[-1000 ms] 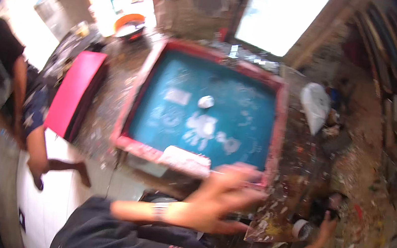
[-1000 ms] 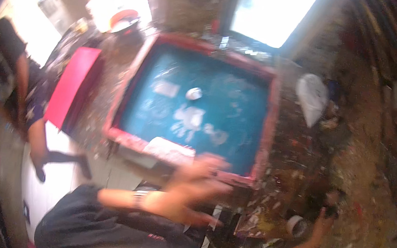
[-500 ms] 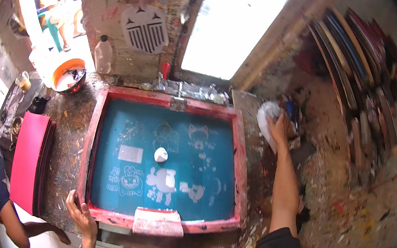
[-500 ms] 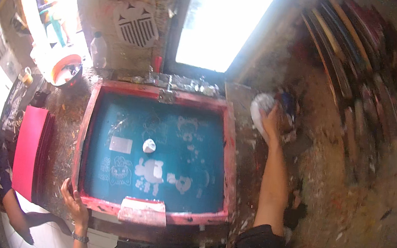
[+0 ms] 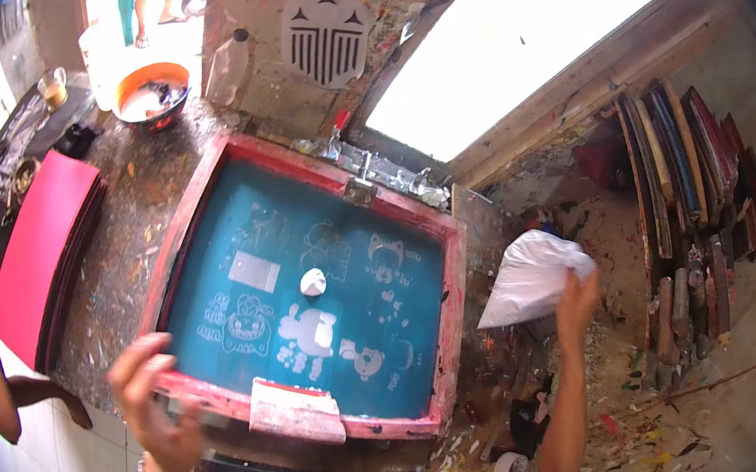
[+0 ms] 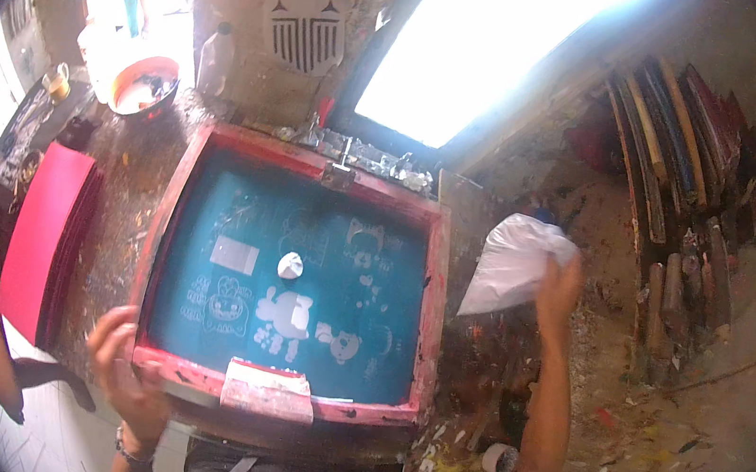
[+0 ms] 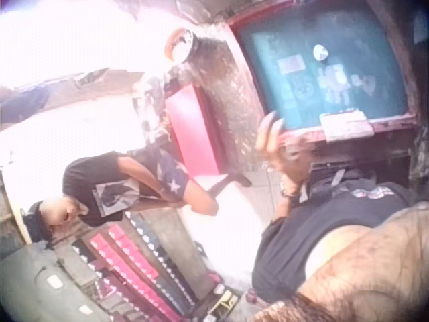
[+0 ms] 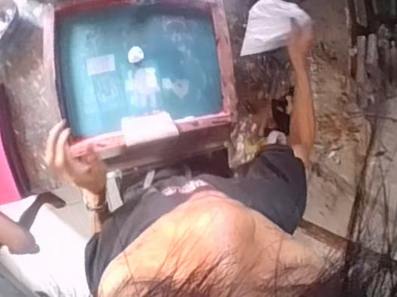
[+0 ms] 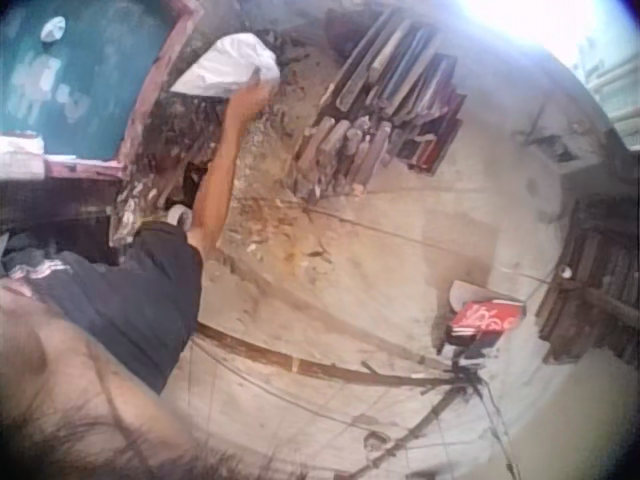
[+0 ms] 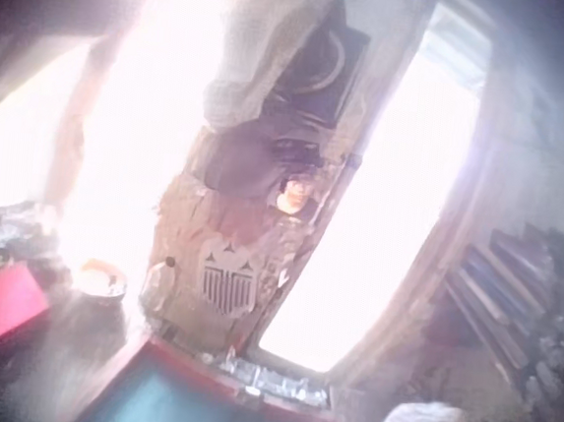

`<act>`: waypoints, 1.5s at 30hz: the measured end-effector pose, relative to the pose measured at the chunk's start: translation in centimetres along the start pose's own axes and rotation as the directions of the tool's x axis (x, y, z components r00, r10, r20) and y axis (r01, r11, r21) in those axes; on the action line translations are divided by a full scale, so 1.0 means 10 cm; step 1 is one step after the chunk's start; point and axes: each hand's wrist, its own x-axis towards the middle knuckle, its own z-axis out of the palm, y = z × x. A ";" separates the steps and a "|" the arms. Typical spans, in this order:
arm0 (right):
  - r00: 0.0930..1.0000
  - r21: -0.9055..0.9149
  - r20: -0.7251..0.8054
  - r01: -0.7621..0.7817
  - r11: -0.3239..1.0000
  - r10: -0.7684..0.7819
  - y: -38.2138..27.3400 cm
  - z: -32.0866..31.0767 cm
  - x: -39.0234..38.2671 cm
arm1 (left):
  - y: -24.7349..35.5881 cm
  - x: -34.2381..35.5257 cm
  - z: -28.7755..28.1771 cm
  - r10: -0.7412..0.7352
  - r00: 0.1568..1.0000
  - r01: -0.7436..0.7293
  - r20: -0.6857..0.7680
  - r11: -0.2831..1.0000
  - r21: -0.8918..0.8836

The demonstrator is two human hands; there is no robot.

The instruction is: The person prepares a screen printing frame, applies white ink with a squeegee, and prints a design onto a pink sheet. They repeatedly lift the frame, wipe the screen, and reposition materials on the workbench.

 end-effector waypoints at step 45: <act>-0.273 -0.465 0.883 -0.620 0.632 0.382 -2.82 1.78 -0.76 | 0.65 0.49 1.55 -0.227 0.017 0.583 0.974 -0.789 -0.194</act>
